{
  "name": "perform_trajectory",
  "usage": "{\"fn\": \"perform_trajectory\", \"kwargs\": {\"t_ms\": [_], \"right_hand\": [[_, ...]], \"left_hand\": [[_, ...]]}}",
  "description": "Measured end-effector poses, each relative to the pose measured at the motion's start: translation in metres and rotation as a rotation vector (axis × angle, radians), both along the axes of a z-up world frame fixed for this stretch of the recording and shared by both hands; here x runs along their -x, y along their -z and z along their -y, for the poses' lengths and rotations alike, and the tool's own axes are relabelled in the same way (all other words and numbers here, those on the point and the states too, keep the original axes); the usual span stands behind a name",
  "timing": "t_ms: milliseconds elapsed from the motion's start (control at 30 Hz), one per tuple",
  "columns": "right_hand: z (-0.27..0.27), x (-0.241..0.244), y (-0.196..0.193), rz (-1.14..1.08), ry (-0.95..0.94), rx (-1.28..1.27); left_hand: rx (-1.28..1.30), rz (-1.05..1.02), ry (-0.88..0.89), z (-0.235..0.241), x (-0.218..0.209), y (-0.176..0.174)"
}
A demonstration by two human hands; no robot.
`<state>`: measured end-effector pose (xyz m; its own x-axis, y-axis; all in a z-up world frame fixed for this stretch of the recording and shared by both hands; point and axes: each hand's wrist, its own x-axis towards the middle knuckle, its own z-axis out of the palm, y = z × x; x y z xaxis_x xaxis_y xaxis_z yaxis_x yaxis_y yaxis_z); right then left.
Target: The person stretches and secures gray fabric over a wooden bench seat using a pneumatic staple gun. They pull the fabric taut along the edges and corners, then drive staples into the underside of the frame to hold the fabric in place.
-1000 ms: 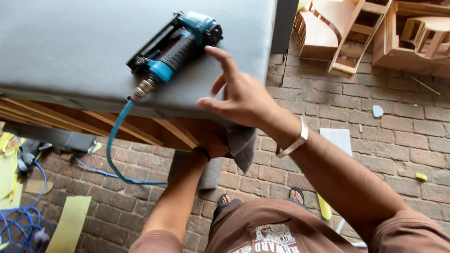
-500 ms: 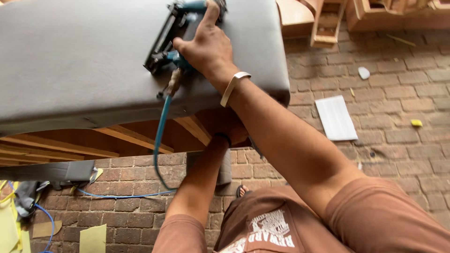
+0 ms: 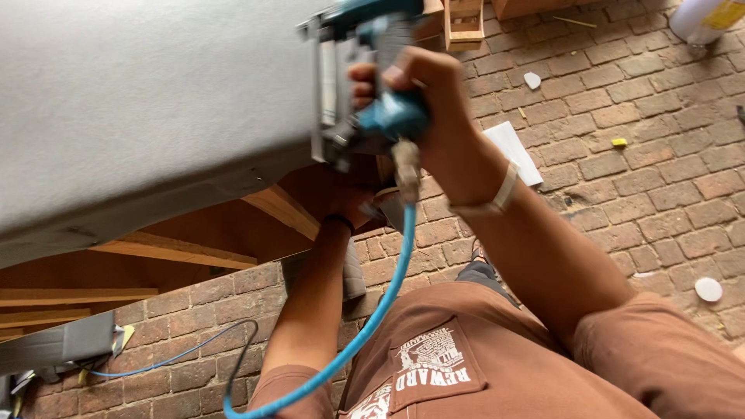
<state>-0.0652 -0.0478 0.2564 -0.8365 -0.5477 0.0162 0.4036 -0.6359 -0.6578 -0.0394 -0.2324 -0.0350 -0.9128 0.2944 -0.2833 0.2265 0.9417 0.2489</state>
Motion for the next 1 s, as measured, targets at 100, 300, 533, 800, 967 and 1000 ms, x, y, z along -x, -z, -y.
{"fn": "perform_trajectory", "kwargs": {"t_ms": [100,300,533,800,967,1000], "right_hand": [[-0.072,-0.037,0.003,-0.023,0.137,0.176],[-0.180,-0.078,0.092,-0.353,0.653,-0.544],[-0.153,-0.126,0.272,-1.146,0.204,-1.250],[-0.083,-0.114,0.305,-1.257,0.236,-1.272],[-0.073,-0.110,0.291,-1.215,0.335,-1.346],[-0.075,-0.113,0.289,-1.210,0.331,-1.345]], "left_hand": [[-0.085,-0.092,0.004,-0.001,0.002,0.006],[-0.040,-0.017,0.053,0.004,0.010,0.008],[-0.214,-0.261,0.130,0.005,-0.008,0.012],[-0.207,-0.263,0.147,0.008,-0.005,0.016],[-0.200,-0.258,0.162,0.009,-0.004,0.007],[-0.169,-0.209,0.122,0.007,-0.006,0.004]]}}
